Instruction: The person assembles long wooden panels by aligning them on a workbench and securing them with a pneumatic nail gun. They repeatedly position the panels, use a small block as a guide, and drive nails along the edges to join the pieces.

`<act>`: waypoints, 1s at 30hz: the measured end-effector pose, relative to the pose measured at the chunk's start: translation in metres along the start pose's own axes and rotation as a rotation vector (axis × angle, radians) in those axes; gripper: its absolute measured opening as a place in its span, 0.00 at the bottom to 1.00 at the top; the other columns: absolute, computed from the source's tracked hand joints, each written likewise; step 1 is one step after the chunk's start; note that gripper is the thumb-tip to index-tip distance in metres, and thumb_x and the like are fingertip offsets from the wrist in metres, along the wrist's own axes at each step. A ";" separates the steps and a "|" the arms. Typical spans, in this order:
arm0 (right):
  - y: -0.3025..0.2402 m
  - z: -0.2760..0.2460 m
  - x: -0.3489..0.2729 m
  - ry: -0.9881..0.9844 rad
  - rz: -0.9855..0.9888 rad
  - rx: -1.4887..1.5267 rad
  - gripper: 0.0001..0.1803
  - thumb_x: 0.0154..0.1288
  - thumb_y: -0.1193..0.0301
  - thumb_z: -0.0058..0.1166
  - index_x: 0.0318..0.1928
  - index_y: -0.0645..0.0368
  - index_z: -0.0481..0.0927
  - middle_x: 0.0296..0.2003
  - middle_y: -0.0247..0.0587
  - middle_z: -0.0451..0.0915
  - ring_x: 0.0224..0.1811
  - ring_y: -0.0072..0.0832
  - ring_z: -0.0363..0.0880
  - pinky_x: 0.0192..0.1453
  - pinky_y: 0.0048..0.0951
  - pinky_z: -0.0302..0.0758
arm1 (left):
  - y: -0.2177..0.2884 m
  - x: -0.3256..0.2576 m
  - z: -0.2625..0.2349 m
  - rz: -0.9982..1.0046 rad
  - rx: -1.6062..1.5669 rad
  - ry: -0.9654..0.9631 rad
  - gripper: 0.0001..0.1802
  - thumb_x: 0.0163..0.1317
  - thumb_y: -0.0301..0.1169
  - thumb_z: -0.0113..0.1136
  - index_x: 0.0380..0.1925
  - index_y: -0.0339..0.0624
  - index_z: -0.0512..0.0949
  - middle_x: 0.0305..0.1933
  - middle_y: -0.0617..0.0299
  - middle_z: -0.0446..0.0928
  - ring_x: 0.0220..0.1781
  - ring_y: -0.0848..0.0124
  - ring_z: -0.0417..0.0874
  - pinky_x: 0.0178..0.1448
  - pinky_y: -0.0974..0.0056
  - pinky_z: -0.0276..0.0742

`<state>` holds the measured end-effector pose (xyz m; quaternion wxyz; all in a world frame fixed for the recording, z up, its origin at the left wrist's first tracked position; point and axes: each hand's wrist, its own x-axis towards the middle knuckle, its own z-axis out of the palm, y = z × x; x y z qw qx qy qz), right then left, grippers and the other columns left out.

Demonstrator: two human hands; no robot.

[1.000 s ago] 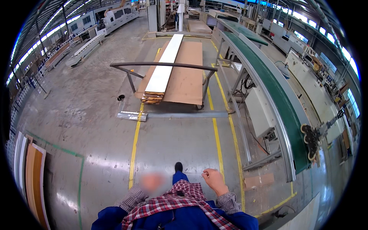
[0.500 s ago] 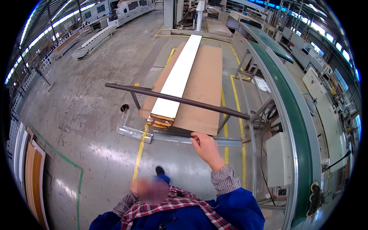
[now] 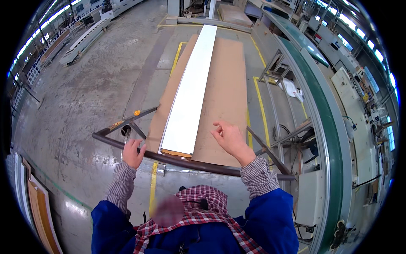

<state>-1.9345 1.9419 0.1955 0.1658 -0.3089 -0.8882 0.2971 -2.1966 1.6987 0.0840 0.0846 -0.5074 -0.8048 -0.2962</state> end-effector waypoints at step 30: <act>0.396 0.567 0.063 -0.224 1.051 0.559 0.37 0.45 0.55 0.64 0.48 0.76 0.71 0.46 0.61 0.74 0.51 0.44 0.74 0.55 0.35 0.68 | -0.044 0.065 0.053 -0.622 0.039 -0.685 0.08 0.43 0.29 0.65 0.22 0.41 0.75 0.17 0.60 0.75 0.18 0.68 0.79 0.23 0.68 0.75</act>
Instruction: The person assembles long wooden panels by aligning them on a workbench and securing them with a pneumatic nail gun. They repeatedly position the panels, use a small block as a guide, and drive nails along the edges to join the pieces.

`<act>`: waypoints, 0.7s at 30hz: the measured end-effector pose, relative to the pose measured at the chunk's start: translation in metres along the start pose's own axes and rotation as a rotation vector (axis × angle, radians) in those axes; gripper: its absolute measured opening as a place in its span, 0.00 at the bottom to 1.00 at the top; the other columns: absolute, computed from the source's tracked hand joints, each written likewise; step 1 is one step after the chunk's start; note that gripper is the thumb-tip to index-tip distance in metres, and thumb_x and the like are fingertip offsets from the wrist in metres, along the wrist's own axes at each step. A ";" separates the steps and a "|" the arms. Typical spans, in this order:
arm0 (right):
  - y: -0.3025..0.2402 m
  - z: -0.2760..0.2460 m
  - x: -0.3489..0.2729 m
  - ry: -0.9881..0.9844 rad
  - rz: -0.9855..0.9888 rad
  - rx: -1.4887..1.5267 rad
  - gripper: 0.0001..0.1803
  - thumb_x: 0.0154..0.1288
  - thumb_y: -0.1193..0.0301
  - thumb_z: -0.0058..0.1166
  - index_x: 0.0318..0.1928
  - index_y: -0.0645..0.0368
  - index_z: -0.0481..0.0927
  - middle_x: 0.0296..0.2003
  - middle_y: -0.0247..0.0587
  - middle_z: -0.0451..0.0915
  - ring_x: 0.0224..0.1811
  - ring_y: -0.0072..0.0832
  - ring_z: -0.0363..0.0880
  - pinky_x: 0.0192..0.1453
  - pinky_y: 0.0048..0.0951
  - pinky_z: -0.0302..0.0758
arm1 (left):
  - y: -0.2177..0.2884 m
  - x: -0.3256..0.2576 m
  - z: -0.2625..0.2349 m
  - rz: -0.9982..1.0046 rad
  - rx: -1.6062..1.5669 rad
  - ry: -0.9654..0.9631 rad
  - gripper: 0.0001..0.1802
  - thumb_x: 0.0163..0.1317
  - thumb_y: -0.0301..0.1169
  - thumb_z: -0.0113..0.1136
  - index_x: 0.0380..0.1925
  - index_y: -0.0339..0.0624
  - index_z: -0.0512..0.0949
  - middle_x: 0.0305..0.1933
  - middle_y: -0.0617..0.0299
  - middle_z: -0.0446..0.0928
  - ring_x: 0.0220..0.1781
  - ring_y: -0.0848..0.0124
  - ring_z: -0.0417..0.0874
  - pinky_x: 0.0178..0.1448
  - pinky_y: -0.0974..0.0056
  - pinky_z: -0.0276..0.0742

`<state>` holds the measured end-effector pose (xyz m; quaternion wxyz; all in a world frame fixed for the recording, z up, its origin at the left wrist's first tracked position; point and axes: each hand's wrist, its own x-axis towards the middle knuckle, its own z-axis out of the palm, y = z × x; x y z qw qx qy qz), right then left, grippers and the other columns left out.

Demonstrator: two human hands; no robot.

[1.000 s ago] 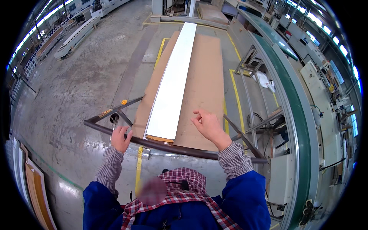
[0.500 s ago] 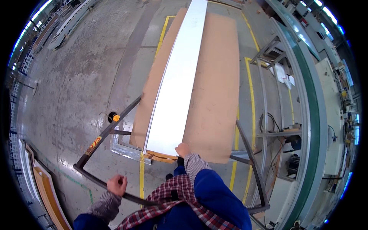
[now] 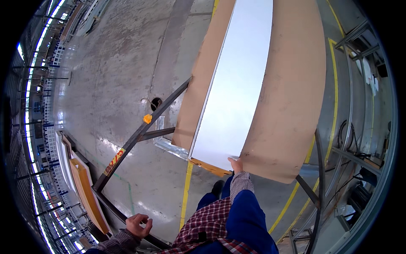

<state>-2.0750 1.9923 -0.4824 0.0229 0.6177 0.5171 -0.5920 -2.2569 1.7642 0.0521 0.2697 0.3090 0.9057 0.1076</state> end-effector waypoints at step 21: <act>-0.076 -0.053 -0.093 0.152 0.105 0.379 0.42 0.62 0.42 0.42 0.56 0.74 0.66 0.57 0.53 0.66 0.59 0.38 0.64 0.62 0.30 0.59 | 0.002 -0.016 0.004 -0.168 0.039 0.041 0.10 0.49 0.33 0.60 0.22 0.37 0.76 0.20 0.56 0.76 0.21 0.64 0.79 0.28 0.64 0.75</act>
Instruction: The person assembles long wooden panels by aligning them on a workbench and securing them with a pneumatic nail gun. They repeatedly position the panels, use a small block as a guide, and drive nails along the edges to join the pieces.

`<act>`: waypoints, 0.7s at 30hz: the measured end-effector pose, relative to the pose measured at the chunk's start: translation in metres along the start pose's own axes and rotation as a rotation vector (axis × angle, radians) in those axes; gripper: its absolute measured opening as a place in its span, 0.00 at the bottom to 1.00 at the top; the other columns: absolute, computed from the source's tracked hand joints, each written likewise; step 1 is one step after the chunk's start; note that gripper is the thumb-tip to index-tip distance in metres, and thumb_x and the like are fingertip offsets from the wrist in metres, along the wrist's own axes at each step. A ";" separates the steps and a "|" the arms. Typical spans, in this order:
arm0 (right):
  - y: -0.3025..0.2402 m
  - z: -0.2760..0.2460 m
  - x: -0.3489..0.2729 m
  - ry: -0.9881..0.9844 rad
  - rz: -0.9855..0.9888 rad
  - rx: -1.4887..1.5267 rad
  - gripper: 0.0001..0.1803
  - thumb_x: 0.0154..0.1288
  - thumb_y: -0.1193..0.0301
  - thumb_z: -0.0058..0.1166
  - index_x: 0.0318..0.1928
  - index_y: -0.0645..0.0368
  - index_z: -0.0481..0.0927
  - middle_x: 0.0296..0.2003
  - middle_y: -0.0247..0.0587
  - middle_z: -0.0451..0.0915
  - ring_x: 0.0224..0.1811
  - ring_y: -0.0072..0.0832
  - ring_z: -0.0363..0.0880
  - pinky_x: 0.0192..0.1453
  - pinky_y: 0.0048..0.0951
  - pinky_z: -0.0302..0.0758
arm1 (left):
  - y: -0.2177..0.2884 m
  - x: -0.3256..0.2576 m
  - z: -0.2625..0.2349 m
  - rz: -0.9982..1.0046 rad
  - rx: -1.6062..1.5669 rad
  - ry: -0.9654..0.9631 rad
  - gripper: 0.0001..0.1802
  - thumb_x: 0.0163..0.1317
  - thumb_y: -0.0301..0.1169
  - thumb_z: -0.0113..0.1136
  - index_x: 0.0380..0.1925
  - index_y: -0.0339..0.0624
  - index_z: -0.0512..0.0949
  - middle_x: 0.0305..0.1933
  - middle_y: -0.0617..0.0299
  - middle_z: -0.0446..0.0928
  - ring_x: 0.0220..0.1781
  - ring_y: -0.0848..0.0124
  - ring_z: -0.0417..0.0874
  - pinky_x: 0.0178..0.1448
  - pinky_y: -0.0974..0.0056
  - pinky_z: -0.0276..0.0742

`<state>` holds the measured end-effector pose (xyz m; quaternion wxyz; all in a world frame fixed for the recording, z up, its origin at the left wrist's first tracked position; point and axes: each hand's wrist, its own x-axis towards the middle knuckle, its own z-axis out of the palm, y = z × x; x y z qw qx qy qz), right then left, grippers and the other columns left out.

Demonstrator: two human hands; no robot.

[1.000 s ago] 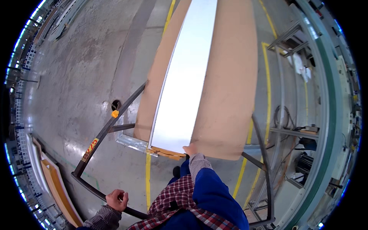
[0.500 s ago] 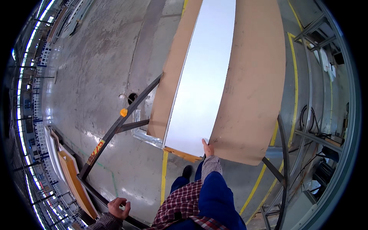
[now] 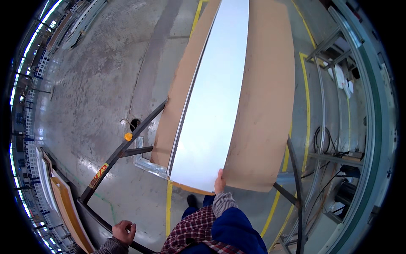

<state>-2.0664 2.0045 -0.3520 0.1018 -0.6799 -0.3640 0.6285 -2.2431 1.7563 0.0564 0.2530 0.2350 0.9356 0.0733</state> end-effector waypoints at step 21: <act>-0.215 -0.163 -0.225 -0.148 -0.130 0.156 0.35 0.69 0.48 0.31 0.63 0.64 0.56 0.59 0.45 0.63 0.58 0.32 0.64 0.61 0.33 0.63 | 0.136 0.134 0.112 -0.148 -0.730 -0.557 0.55 0.42 0.64 0.62 0.46 0.12 0.67 0.49 0.38 0.73 0.51 0.56 0.75 0.55 0.61 0.70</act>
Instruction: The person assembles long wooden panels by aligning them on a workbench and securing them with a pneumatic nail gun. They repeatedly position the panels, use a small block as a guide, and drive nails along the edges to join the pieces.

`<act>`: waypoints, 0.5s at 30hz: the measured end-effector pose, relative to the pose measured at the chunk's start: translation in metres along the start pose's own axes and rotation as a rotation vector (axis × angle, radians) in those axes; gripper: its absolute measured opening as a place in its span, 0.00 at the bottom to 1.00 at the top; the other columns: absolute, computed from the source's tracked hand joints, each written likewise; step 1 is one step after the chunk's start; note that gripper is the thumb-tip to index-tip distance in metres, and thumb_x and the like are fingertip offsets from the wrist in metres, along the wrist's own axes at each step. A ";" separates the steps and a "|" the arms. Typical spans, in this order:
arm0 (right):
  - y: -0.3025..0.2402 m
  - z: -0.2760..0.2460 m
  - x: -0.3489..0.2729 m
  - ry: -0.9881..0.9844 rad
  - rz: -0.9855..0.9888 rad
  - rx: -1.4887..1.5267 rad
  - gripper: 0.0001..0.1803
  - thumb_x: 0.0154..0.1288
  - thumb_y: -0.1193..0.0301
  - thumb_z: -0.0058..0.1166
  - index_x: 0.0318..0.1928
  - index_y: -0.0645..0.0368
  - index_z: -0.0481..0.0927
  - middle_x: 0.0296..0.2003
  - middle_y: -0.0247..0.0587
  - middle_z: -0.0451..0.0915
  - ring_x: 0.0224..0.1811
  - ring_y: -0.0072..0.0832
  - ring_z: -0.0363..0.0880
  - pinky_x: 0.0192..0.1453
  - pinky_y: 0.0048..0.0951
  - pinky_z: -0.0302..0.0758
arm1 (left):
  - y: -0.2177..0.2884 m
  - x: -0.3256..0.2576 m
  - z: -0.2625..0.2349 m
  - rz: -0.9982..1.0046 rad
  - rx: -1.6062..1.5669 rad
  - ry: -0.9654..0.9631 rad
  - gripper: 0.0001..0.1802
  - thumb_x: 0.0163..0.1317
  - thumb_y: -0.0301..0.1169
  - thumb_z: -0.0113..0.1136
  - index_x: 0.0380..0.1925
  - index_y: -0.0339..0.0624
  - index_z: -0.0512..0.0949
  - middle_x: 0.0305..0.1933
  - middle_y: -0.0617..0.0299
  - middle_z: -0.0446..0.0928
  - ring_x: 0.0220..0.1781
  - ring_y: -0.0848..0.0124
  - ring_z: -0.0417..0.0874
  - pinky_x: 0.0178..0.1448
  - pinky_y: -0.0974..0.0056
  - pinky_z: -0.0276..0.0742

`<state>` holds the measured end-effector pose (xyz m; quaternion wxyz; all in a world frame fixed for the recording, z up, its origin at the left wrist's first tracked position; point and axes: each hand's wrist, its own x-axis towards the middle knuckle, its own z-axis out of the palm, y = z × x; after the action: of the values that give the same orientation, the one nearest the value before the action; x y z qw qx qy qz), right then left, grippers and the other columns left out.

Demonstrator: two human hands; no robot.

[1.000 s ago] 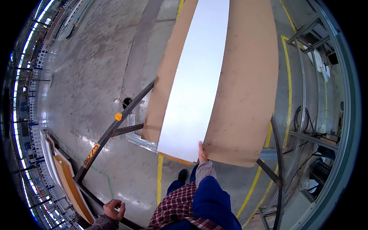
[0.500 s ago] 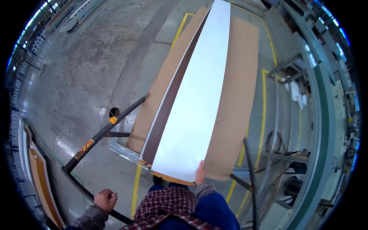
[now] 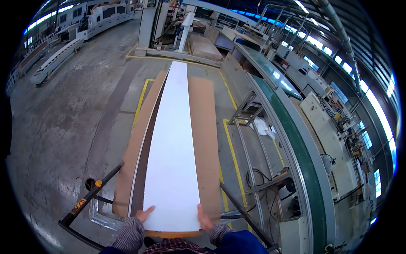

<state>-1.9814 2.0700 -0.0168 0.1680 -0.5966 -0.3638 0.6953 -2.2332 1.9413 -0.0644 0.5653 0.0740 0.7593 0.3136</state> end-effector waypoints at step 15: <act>0.021 0.014 -0.070 -0.284 0.188 0.244 0.39 0.68 0.44 0.24 0.64 0.65 0.52 0.61 0.46 0.60 0.63 0.34 0.59 0.66 0.32 0.58 | 0.047 -0.166 -0.037 0.311 0.174 0.050 0.35 0.44 0.46 0.70 0.41 0.24 0.74 0.41 0.42 0.77 0.46 0.59 0.79 0.50 0.62 0.74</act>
<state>-1.9743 2.0051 0.0183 0.1206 -0.4992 -0.2397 0.8239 -2.2200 1.8863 0.1022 0.4824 0.2316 0.7768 0.3321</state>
